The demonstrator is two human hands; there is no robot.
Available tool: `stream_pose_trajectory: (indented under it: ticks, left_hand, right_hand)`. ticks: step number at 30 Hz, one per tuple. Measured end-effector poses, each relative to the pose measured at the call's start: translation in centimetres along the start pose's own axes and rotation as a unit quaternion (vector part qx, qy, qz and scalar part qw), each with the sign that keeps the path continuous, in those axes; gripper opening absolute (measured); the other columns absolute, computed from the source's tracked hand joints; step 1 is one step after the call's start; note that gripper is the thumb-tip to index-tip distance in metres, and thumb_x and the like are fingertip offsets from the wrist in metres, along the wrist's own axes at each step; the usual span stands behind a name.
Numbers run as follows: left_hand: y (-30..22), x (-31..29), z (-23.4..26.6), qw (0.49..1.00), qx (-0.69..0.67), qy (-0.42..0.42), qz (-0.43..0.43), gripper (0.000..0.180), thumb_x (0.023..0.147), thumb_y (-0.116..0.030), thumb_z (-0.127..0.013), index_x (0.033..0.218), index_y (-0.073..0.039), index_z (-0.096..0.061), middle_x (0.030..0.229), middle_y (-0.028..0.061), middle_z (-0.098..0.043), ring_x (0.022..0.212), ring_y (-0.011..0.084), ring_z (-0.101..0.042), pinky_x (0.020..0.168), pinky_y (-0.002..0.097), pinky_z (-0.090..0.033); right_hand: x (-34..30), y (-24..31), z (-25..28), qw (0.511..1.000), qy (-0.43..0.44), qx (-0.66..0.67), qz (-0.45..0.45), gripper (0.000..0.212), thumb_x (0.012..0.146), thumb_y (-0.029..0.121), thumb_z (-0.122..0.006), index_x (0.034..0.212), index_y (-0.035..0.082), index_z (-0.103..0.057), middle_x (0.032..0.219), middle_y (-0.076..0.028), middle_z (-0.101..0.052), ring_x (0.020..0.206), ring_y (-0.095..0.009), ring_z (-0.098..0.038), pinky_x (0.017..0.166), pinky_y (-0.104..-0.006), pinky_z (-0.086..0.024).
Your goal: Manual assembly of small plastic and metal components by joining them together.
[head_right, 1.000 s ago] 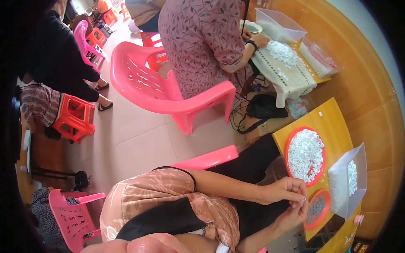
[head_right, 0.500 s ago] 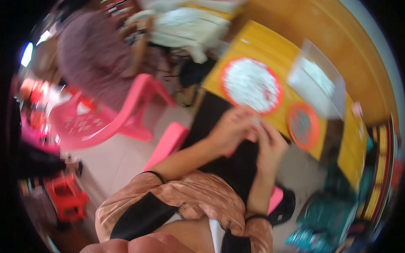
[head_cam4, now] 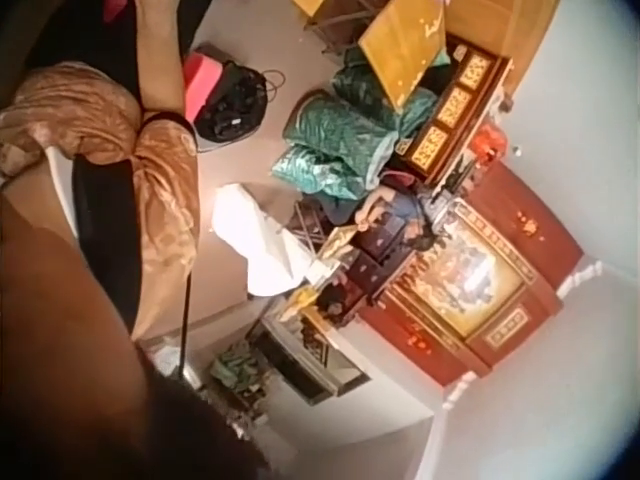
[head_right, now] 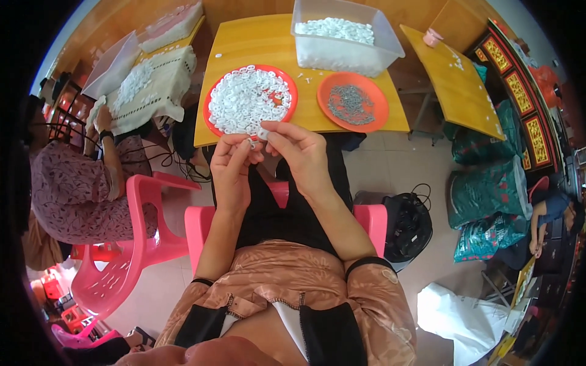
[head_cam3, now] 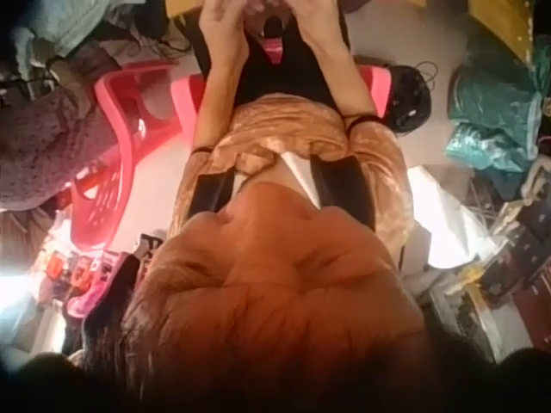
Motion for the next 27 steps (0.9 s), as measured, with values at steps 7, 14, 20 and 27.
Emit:
stream_pose_trajectory:
  ticks: [7,14,20,27]
  left_hand:
    - [-0.3,-0.3,-0.1,0.998,0.033,-0.041,-0.046,0.011,0.088,-0.005,-0.058,0.098,-0.001,-0.055,0.088,0.0106,-0.066,0.076,0.0144,-0.063,0.072,0.0235,-0.048]
    - [0.3,0.5,1.3,0.966,-0.228,-0.071,0.096,0.013,0.092,-0.013,-0.055,0.101,-0.006,-0.052,0.1,0.0071,-0.061,0.103,0.0213,-0.058,0.092,0.0331,-0.046]
    - [1.1,1.4,2.3,0.929,-0.326,-0.089,0.153,0.012,0.092,-0.015,-0.054,0.102,-0.007,-0.053,0.098,0.0058,-0.061,0.11,0.0235,-0.054,0.101,0.0411,-0.04]
    - [0.8,1.5,2.6,0.927,-0.339,-0.073,0.14,0.013,0.093,-0.016,-0.054,0.102,-0.007,-0.053,0.094,0.006,-0.062,0.106,0.0238,-0.057,0.099,0.0401,-0.042]
  right_hand:
    - [-0.3,0.3,-0.7,0.99,-0.036,-0.103,0.092,0.017,0.084,-0.001,-0.061,0.101,-0.003,-0.064,0.083,-0.004,-0.065,0.072,-0.009,-0.06,0.065,-0.0206,-0.048]
    - [-0.8,1.1,-1.6,0.761,0.016,-0.401,0.51,0.017,0.074,-0.006,-0.063,0.089,0.002,-0.067,0.085,-0.009,-0.067,0.067,-0.021,-0.06,0.061,-0.0289,-0.049]
    - [-0.4,-1.0,-2.6,0.736,0.13,-0.448,0.491,0.022,0.069,-0.002,-0.065,0.089,0.005,-0.067,0.085,-0.007,-0.066,0.07,-0.022,-0.06,0.065,-0.0306,-0.048]
    - [-0.5,-0.3,-2.3,0.856,0.059,-0.413,0.304,0.015,0.077,0.002,-0.066,0.092,0.002,-0.066,0.081,-0.01,-0.063,0.068,-0.022,-0.06,0.06,-0.028,-0.047]
Point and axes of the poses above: each hand's wrist, its own x-axis towards the middle knuckle, its own z-axis out of the back of the hand, y = z × x, the point moved 2 cm from there along x, towards the middle knuckle
